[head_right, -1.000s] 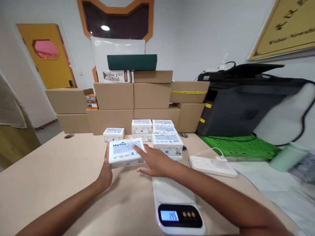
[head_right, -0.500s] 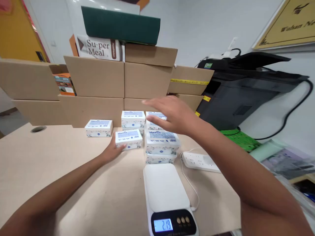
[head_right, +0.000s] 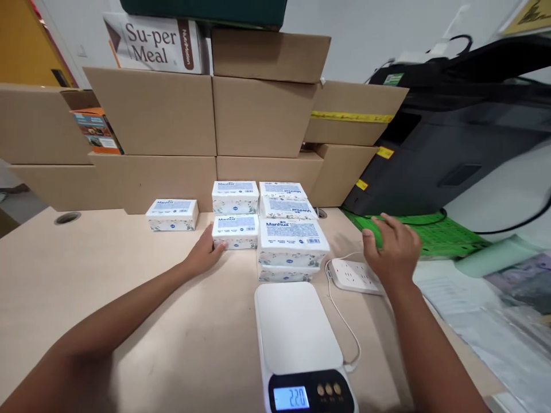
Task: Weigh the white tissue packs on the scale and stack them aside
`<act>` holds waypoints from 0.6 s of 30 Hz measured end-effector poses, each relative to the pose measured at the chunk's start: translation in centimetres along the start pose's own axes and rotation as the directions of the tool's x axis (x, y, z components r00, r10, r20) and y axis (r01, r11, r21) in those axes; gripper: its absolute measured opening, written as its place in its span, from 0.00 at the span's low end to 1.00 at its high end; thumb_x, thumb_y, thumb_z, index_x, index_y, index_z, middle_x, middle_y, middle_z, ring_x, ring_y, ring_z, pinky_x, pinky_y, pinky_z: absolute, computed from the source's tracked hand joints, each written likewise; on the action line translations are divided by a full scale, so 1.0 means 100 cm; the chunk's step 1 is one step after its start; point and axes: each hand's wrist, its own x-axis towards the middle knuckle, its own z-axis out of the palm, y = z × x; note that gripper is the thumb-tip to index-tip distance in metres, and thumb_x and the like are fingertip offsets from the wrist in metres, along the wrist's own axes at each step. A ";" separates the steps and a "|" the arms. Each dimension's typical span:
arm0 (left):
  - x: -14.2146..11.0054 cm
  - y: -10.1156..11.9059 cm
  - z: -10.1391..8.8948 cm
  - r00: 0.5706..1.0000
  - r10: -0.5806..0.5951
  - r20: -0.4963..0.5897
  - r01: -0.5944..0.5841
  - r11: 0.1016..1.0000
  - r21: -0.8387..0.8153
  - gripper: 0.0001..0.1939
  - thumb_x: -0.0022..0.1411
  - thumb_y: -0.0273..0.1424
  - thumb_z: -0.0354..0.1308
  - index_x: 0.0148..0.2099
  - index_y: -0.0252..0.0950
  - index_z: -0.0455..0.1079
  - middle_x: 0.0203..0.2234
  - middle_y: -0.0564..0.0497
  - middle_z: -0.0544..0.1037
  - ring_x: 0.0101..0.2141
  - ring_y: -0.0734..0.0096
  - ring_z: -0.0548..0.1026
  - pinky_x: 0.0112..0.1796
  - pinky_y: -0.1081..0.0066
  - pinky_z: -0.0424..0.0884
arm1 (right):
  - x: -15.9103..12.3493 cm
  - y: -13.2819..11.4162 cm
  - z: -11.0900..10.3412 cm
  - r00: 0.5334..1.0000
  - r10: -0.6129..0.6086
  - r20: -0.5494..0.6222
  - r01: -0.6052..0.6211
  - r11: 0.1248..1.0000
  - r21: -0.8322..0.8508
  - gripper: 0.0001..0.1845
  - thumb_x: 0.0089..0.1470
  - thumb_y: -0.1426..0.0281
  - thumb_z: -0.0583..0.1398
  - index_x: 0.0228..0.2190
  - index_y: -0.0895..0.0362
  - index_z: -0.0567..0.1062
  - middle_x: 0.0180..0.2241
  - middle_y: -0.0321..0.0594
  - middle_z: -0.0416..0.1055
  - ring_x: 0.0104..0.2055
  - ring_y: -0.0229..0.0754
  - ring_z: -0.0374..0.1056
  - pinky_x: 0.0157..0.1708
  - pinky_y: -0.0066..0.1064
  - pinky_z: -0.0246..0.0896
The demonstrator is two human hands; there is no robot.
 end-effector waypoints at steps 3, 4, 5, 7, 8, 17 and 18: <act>-0.002 -0.001 -0.002 0.997 -0.023 -0.071 0.018 0.997 -0.070 0.50 0.74 0.60 0.47 0.83 0.33 0.41 0.83 0.35 0.40 0.82 0.46 0.39 0.79 0.47 0.41 | -0.005 -0.006 -0.001 0.995 0.053 -0.083 -0.055 0.998 -0.023 0.30 0.66 0.52 0.53 0.50 0.61 0.81 0.53 0.64 0.80 0.57 0.62 0.76 0.66 0.56 0.58; -0.001 -0.002 -0.007 0.990 -0.012 -0.138 -0.001 0.996 -0.091 0.50 0.74 0.62 0.44 0.83 0.35 0.42 0.83 0.36 0.40 0.82 0.47 0.38 0.79 0.47 0.40 | -0.008 -0.007 -0.002 0.993 0.063 -0.095 -0.066 0.997 -0.029 0.29 0.67 0.52 0.53 0.50 0.60 0.81 0.53 0.63 0.81 0.56 0.62 0.77 0.66 0.57 0.58; 0.002 -0.003 -0.013 0.976 0.000 -0.219 -0.023 0.994 -0.104 0.49 0.74 0.63 0.43 0.82 0.36 0.44 0.83 0.37 0.39 0.82 0.48 0.38 0.79 0.48 0.41 | -0.012 -0.006 -0.004 0.992 0.065 -0.111 -0.069 0.997 -0.033 0.28 0.67 0.52 0.53 0.49 0.59 0.81 0.52 0.61 0.82 0.56 0.62 0.77 0.66 0.58 0.58; 0.010 -0.005 -0.035 0.919 0.006 -0.395 -0.049 0.994 -0.100 0.47 0.75 0.64 0.40 0.81 0.38 0.48 0.83 0.38 0.39 0.82 0.50 0.38 0.79 0.50 0.40 | -0.021 -0.004 -0.010 0.994 0.022 -0.108 -0.026 0.999 -0.037 0.23 0.67 0.55 0.56 0.51 0.56 0.81 0.52 0.58 0.82 0.55 0.62 0.79 0.66 0.60 0.60; 0.016 -0.007 -0.050 0.879 -0.010 -0.477 -0.037 0.995 -0.088 0.46 0.75 0.63 0.40 0.80 0.37 0.50 0.83 0.37 0.40 0.82 0.51 0.39 0.79 0.51 0.40 | -0.025 -0.002 -0.013 0.995 -0.013 -0.103 0.009 0.999 -0.033 0.21 0.67 0.56 0.58 0.52 0.54 0.81 0.53 0.57 0.82 0.54 0.63 0.79 0.66 0.60 0.61; 0.043 -0.051 -0.140 0.643 -0.500 -0.580 0.368 0.866 -0.340 0.44 0.71 0.48 0.60 0.77 0.29 0.50 0.72 0.23 0.65 0.72 0.38 0.67 0.69 0.41 0.66 | -0.022 -0.021 -0.033 0.979 0.055 -0.196 -0.033 0.993 0.116 0.15 0.65 0.61 0.62 0.51 0.45 0.82 0.54 0.56 0.81 0.54 0.71 0.78 0.61 0.73 0.63; 0.044 -0.054 -0.137 0.659 -0.514 -0.550 0.373 0.858 -0.355 0.44 0.71 0.47 0.61 0.77 0.31 0.51 0.70 0.24 0.69 0.68 0.37 0.72 0.66 0.40 0.71 | -0.018 -0.027 -0.039 0.983 0.060 -0.175 -0.034 0.989 0.145 0.16 0.66 0.59 0.61 0.50 0.45 0.83 0.55 0.56 0.80 0.55 0.71 0.77 0.61 0.73 0.63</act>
